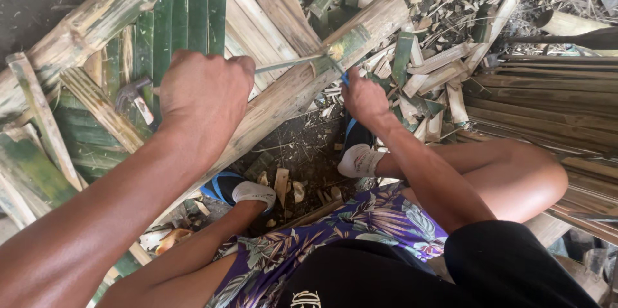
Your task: The person uses a machete to split bamboo strips and a hammer to nail them onto a wooden frame, constructing a roof. They repeatedly cut bamboo, position the strips, and hammer nails to secure them in place.
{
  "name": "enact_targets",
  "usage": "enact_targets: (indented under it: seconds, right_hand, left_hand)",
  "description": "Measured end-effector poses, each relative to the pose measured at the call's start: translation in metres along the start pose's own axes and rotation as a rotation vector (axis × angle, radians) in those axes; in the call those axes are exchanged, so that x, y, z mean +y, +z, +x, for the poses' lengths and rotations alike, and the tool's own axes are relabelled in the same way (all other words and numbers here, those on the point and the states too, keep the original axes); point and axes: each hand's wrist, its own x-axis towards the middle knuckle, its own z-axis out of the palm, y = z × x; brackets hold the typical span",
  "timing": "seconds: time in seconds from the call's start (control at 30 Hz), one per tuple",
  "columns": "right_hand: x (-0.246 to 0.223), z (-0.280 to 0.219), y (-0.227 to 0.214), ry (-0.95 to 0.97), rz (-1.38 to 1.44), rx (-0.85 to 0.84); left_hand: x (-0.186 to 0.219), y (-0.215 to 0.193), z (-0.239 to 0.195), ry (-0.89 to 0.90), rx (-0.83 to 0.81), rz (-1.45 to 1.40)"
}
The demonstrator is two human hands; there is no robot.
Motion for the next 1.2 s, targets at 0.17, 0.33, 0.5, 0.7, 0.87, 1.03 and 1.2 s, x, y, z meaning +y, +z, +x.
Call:
enact_targets:
  seconds: [0.17, 0.33, 0.5, 0.7, 0.87, 1.03, 1.2]
  right_hand:
    - [-0.001, 0.003, 0.007, 0.11, 0.025, -0.034]
    - [0.004, 0.003, 0.007, 0.101, 0.014, -0.072]
    - [0.013, 0.014, 0.01, 0.078, 0.013, -0.048]
    - [0.032, 0.018, 0.041, 0.13, 0.059, -0.04]
    - [0.045, 0.009, 0.048, 0.159, 0.039, -0.019]
    - [0.043, 0.005, 0.05, 0.212, 0.059, -0.015]
    - [0.045, 0.004, 0.059, 0.178, 0.069, 0.039]
  left_hand:
    - [0.004, 0.007, -0.001, 0.002, -0.046, -0.065]
    - [0.005, 0.007, -0.002, 0.011, -0.008, -0.095]
    - [0.003, 0.002, -0.006, 0.02, -0.057, -0.006]
    - [0.011, 0.014, -0.002, -0.009, -0.003, -0.103]
    - [-0.005, 0.066, 0.001, -0.044, -0.061, -0.26]
    - [-0.029, 0.206, -0.007, -0.33, -0.008, -0.9]
    - [0.074, 0.334, 0.037, -0.707, 0.352, -1.353]
